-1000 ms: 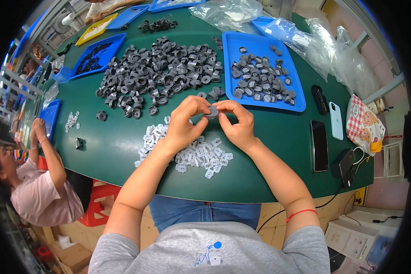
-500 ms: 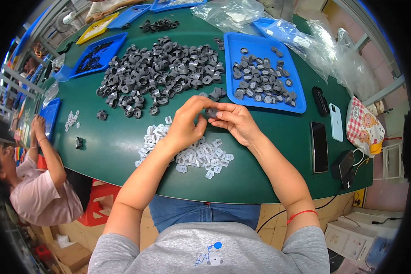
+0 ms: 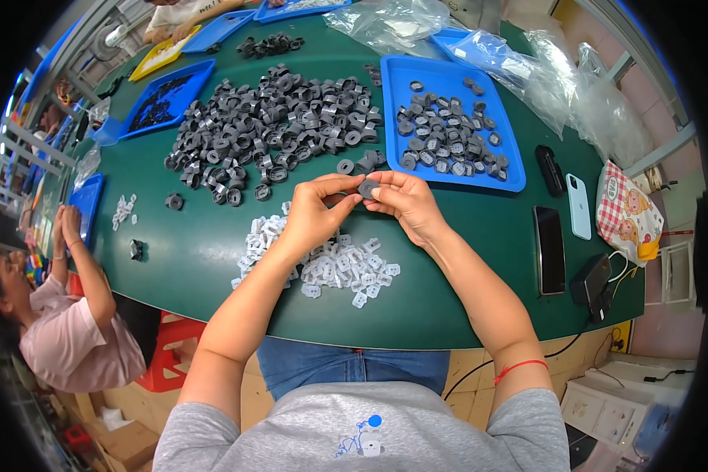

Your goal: The person assembles plastic parts by fitting small white inserts into gray plastic casings by hand.

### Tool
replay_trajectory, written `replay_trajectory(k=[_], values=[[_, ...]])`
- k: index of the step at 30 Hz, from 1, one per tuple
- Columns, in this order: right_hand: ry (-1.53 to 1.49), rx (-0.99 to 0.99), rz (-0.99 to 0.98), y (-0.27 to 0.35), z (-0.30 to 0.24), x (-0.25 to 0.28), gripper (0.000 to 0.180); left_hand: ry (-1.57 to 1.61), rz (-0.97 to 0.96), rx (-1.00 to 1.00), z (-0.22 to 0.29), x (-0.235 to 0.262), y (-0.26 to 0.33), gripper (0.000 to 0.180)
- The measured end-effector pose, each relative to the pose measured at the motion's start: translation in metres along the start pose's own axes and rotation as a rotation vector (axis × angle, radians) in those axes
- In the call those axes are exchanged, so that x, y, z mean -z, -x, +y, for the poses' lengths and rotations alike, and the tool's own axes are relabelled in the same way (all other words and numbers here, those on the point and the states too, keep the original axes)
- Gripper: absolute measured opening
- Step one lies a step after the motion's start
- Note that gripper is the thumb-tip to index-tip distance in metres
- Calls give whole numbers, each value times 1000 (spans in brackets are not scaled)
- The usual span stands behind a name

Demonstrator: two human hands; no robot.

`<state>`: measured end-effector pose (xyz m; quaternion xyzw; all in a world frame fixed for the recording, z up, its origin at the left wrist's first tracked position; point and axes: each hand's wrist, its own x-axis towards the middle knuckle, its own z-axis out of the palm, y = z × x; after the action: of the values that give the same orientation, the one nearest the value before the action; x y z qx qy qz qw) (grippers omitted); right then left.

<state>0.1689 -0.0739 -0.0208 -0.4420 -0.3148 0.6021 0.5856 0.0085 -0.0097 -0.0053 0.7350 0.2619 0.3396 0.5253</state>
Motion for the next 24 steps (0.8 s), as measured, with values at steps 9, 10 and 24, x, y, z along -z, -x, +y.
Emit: replay_trajectory(k=[9, 10, 24], values=[[53, 298, 237, -10, 0, 6, 31, -523, 31, -209, -9, 10, -2, 50], [61, 464, 361, -14, -3, 5, 32, -692, 97, -188, -12, 11, -1, 56], [1150, 537, -319, 7, -15, 4, 11, -799, 36, -91, -16, 15, -5, 17]])
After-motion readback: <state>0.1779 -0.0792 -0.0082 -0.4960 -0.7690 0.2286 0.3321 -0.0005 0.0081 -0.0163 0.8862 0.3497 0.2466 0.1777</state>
